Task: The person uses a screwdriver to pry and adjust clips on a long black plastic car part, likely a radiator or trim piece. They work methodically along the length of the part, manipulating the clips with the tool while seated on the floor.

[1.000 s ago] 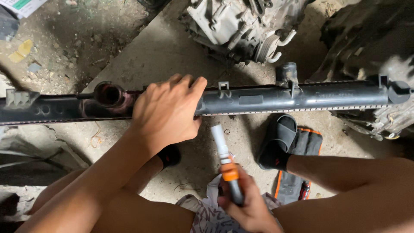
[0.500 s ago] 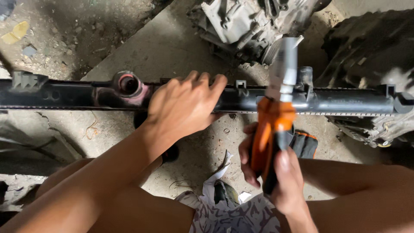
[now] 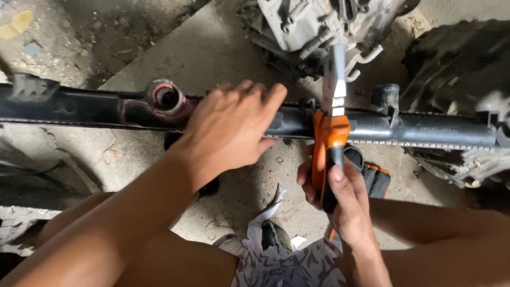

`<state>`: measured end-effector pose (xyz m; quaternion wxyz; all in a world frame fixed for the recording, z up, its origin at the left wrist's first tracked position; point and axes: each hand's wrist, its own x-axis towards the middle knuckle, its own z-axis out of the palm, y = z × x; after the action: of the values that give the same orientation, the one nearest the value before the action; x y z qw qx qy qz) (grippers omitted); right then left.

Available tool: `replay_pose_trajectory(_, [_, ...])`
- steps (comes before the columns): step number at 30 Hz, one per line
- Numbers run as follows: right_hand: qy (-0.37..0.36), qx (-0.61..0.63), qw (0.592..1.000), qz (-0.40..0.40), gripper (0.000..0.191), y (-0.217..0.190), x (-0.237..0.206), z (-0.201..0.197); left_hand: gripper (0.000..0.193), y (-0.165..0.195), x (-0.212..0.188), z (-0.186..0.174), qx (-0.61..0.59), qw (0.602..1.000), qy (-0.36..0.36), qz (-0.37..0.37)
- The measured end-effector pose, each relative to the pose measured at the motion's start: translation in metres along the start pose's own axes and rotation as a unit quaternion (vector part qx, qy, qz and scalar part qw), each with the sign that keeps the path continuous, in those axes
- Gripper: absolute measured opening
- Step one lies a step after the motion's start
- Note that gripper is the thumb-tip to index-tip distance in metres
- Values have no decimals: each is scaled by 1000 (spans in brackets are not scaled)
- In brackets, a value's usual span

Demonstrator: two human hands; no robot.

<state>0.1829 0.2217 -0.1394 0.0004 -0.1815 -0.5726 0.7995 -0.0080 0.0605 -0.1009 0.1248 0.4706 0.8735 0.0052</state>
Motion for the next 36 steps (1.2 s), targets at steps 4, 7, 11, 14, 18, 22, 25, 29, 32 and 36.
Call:
replay_pose_trajectory(4, [9,-22,1000,-16,70,5,-2,-6,97,-8,-5,-7,87,996,16,11])
replay_pose_trajectory(7, [58,-144,987,-32,72,-3,-7,0,92,-12,-7,-11,98,995,-4,-4])
replay_pose_trajectory(11, [110,-322,938,-59,75,-26,-12,13,82,-12,-7,-15,29,999,3,-31])
replay_pose_trajectory(14, [134,-428,887,-110,76,-37,-8,23,76,-9,-7,-17,-31,996,-56,-61])
replay_pose_trajectory(18, [161,-482,857,-92,76,-44,4,27,81,-6,-7,-21,-30,994,-86,-66])
replay_pose_trajectory(22, [177,-518,824,-149,75,-43,8,33,94,-4,-9,-24,-19,997,-52,-46])
replay_pose_trajectory(25, [168,-517,826,-149,76,-42,4,39,76,-2,-13,-25,-50,996,-28,-62])
replay_pose_trajectory(29, [177,-536,803,-190,78,-41,7,39,84,-1,-18,-25,-14,993,111,-25])
replay_pose_trajectory(32, [175,-563,778,-216,79,-35,7,37,86,-1,-19,-24,-25,996,76,-27])
replay_pose_trajectory(36, [149,-524,813,-204,84,-26,12,34,76,-2,-17,-20,20,998,51,-24])
